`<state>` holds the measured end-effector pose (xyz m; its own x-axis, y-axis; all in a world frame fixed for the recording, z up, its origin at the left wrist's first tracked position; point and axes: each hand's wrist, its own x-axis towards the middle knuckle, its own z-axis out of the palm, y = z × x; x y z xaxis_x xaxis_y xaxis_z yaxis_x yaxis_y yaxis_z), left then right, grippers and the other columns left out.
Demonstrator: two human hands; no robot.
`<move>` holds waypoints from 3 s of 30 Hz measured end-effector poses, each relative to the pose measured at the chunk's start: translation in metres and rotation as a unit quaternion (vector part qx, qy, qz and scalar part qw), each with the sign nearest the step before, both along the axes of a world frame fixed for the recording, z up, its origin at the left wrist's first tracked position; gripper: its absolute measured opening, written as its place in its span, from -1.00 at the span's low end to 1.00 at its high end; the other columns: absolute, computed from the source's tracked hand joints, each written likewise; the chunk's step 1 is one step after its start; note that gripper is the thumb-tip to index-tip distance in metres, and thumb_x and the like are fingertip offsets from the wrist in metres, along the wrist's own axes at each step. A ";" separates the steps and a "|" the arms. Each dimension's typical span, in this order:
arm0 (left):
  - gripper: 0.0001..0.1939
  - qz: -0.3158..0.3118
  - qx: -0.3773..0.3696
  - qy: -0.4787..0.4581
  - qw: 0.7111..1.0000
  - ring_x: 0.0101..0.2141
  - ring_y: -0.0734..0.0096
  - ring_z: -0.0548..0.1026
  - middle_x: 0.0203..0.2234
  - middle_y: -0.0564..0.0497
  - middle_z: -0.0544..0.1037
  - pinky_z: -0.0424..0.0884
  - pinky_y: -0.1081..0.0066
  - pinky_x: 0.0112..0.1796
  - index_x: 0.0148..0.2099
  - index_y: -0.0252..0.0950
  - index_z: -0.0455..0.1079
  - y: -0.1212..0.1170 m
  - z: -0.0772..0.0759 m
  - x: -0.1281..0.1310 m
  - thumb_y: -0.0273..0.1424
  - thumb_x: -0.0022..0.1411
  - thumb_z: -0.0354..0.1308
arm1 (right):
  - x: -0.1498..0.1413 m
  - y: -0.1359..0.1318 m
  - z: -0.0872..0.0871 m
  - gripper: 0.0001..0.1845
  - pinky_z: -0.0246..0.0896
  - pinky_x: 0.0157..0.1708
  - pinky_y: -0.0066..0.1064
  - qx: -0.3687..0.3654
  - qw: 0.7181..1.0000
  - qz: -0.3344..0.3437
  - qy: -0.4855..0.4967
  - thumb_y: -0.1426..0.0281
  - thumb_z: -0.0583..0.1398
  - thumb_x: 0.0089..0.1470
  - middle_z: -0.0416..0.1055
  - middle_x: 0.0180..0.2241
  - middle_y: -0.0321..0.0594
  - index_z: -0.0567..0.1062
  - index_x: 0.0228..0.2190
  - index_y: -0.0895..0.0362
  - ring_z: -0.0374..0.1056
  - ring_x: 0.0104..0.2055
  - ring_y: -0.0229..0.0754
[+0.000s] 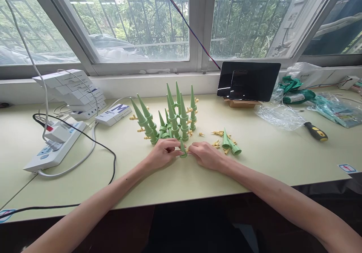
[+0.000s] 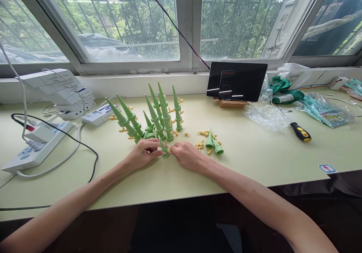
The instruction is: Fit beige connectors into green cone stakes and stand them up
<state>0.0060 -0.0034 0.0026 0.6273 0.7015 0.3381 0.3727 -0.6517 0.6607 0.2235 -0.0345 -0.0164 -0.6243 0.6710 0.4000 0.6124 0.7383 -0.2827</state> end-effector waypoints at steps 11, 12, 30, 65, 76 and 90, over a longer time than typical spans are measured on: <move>-0.78 0.000 -0.003 0.002 1.000 -0.60 0.61 0.09 -0.52 0.05 0.37 0.09 0.50 -0.60 -0.38 -0.34 0.50 -0.001 0.000 0.000 -0.30 0.24 0.20 | -0.001 -0.001 0.000 -0.74 0.01 -0.48 -0.45 0.016 1.000 0.001 -0.010 0.53 0.07 0.26 0.30 -0.50 -0.23 0.36 -0.50 0.21 0.08 -0.54 -0.30; -0.77 0.000 -0.002 0.001 1.000 -0.60 0.61 0.09 -0.52 0.06 0.37 0.09 0.50 -0.60 -0.38 -0.34 0.50 -0.001 0.001 0.000 -0.30 0.24 0.20 | -0.001 -0.001 0.000 -0.74 0.01 -0.48 -0.45 0.014 1.000 0.000 -0.011 0.53 0.08 0.25 0.30 -0.50 -0.23 0.36 -0.50 0.21 0.08 -0.54 -0.30; -0.75 0.000 -0.006 -0.001 1.000 -0.59 0.59 0.09 -0.53 0.06 0.34 0.11 0.51 -0.59 -0.37 -0.34 0.53 -0.001 0.001 0.000 -0.27 0.25 0.18 | -0.002 -0.003 0.006 -0.75 -0.02 -0.49 -0.44 -0.019 1.000 -0.012 -0.019 0.55 0.09 0.23 0.28 -0.51 -0.26 0.34 -0.50 0.19 0.06 -0.55 -0.32; -0.79 0.008 0.085 0.018 0.996 -0.64 0.62 0.12 -0.56 0.11 0.38 0.20 0.50 -0.53 -0.25 -0.32 0.48 0.001 0.007 -0.004 -0.25 0.21 0.24 | 0.036 0.016 0.019 -0.74 0.10 -0.41 -0.44 0.002 0.978 -0.146 0.147 0.42 0.07 0.28 0.41 -0.46 -0.21 0.48 -0.42 0.17 0.23 -0.47 -0.26; -0.39 0.083 0.109 -0.089 0.986 -0.63 0.51 0.38 -0.72 0.03 0.39 0.30 0.51 -0.55 -0.33 -0.37 0.56 0.007 0.004 -0.011 -0.18 0.47 -0.24 | 0.042 0.026 0.008 -0.83 0.21 -0.23 -0.35 -0.017 0.976 -0.189 0.110 0.51 0.11 0.22 0.38 -0.30 -0.12 0.49 -0.19 0.16 0.30 -0.22 -0.12; -0.51 0.100 0.157 -0.068 0.980 -0.73 0.59 0.32 -0.76 0.07 0.39 0.23 0.55 -0.63 -0.56 -0.36 0.47 0.004 0.009 -0.007 -0.42 0.37 -0.09 | 0.037 0.027 0.008 -0.70 0.06 -0.27 -0.36 0.010 0.982 -0.173 -0.076 0.66 0.05 0.20 0.35 -0.33 -0.08 0.50 -0.42 0.17 0.17 -0.27 -0.13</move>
<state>-0.0006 0.0007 0.0118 0.4224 0.6531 0.6285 0.4360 -0.7543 0.4909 0.2609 -0.0073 -0.0084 -0.4139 0.8464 0.3352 0.8617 0.4830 -0.1554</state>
